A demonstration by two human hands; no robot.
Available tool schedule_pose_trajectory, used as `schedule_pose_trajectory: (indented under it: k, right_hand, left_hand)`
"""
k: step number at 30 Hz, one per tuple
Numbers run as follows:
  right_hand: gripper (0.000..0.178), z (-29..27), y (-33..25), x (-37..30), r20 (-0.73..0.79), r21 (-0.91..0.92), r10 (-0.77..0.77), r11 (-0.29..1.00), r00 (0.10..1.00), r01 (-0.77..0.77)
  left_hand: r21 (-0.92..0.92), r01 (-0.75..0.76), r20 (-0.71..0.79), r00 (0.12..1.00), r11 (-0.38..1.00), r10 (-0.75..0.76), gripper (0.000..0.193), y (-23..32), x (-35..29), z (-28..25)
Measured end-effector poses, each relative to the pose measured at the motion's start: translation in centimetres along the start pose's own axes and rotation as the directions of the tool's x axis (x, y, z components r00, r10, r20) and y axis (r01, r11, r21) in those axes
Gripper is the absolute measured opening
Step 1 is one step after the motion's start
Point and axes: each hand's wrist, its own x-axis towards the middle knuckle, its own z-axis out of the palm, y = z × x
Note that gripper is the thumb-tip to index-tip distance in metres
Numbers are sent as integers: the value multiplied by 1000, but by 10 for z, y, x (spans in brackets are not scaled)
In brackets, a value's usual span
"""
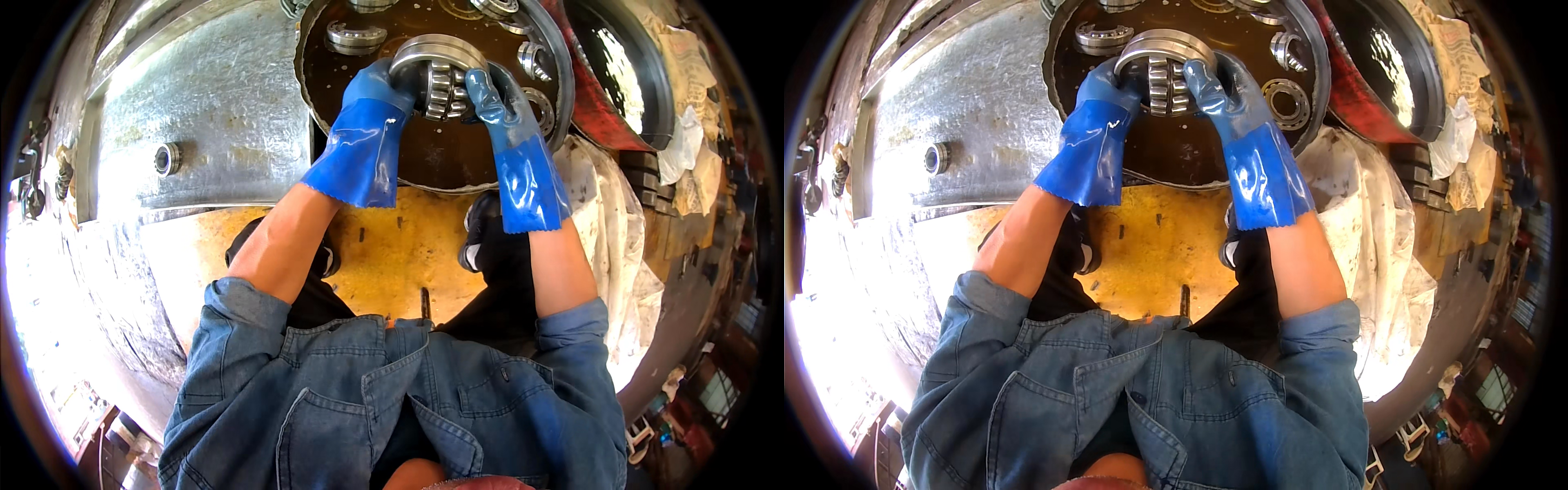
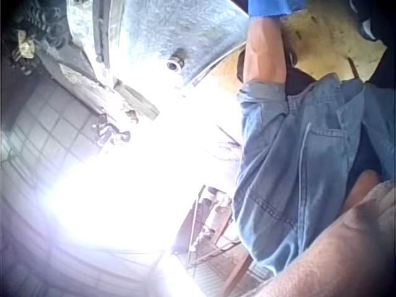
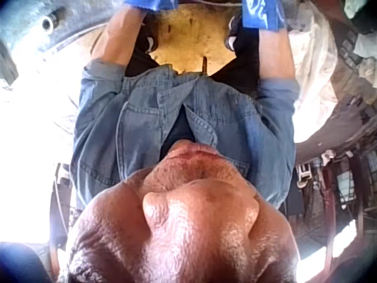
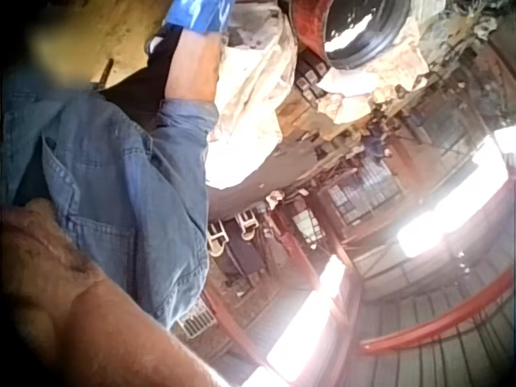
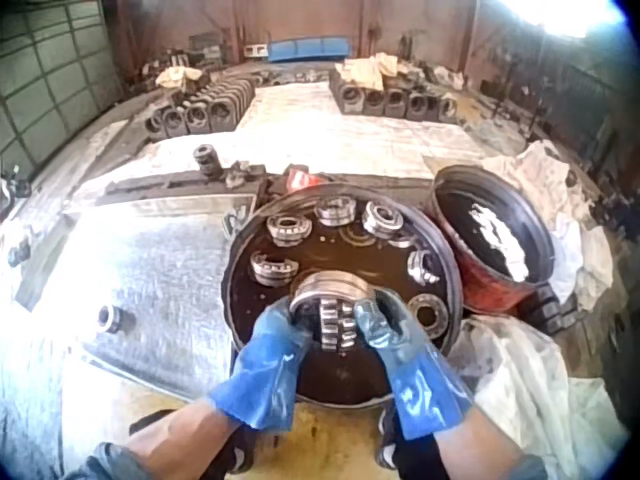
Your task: The person repeatedly dips a metal bearing into a container of dark liquid and scrubs it with gloved hands. They rotate the bearing to clean different sides and occasionally lift it to inspect the surface before returning it to the liquid. The process is repeated for multiple bearings throughout the clip.
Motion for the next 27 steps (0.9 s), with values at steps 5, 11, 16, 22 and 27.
schedule_pose_trajectory:
  k: [5,11,16,22,27]
  right_hand:
    - [74,2,8,6,3,-25,-40,999,999,40]
    - [89,3,17,11,90,-306,-205,926,975,222]
    - [96,4,32,17,126,-273,-234,926,964,260]
    - [99,10,16,13,131,-416,-133,892,982,176]
    - [85,-8,20,23,240,-210,-232,935,943,284]
  left_hand:
    - [141,-28,-8,1000,990,29,40,9,-6,-4]
    - [66,27,-7,1000,997,-27,36,1,-2,-5]
    - [46,68,41,997,997,-70,29,1,-1,-12]
    - [13,233,183,955,972,-232,25,-24,9,-4]
    - [-52,335,259,914,941,-312,26,-11,2,-5]
